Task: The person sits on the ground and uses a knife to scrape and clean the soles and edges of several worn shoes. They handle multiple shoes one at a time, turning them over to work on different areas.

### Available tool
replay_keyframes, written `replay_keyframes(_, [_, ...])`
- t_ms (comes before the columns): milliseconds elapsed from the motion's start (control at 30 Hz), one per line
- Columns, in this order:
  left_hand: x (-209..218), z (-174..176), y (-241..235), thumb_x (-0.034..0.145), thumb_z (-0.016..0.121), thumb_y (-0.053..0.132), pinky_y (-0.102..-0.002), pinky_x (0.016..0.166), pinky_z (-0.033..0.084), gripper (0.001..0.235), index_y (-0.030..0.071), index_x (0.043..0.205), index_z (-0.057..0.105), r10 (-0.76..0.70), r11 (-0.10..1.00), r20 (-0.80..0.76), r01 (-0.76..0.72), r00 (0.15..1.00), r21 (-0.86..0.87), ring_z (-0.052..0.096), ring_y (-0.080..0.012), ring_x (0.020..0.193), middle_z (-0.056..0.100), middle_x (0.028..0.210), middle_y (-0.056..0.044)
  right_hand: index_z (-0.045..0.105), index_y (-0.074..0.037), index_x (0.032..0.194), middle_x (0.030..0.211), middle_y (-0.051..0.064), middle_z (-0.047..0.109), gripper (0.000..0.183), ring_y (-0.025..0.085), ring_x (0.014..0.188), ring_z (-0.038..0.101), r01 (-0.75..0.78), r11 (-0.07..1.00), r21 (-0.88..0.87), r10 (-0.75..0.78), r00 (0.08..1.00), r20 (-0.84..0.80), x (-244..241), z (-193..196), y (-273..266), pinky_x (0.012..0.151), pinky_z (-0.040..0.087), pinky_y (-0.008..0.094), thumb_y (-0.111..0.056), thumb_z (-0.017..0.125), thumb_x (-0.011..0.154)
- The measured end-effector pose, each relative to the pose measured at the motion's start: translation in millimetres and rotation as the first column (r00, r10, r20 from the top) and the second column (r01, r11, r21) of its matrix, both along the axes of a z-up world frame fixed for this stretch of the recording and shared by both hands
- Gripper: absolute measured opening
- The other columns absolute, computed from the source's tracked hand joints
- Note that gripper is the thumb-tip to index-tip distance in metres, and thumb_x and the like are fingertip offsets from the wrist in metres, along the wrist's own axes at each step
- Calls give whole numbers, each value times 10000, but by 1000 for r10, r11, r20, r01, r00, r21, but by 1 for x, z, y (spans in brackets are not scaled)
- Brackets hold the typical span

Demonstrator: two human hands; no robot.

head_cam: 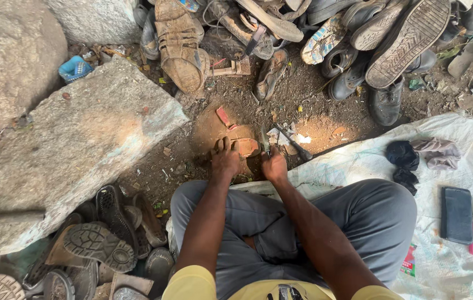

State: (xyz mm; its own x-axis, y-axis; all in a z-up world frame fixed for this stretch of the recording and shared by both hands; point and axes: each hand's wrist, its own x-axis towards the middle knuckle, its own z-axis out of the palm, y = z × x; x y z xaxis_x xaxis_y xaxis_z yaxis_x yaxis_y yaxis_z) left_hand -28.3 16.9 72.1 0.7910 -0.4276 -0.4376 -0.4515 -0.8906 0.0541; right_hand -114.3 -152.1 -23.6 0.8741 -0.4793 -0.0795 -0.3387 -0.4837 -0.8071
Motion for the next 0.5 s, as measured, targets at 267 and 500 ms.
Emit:
replay_keyframes(267, [9, -39, -18, 946, 631, 461, -475, 1066, 502, 488, 60, 1222, 663, 324, 919, 318, -217, 891, -330, 665, -306, 1144, 681, 1234, -175, 635, -56, 1243, 1037, 286, 710, 370, 477, 1012, 683, -97, 995, 29, 101, 981, -167, -10, 29, 0, 839, 541, 524, -310, 619, 975])
replay_keyframes(500, [38, -80, -7, 977, 674, 340, -440, 817, 601, 331, 75, 1172, 718, 488, 839, -112, -501, 865, -214, 739, -283, 885, 759, 1006, -162, 600, -56, 1289, 1037, 275, 715, 425, 460, 961, 700, -276, 961, -3, 262, 915, -307, 5, -12, 11, 829, 548, 498, -384, 554, 1023])
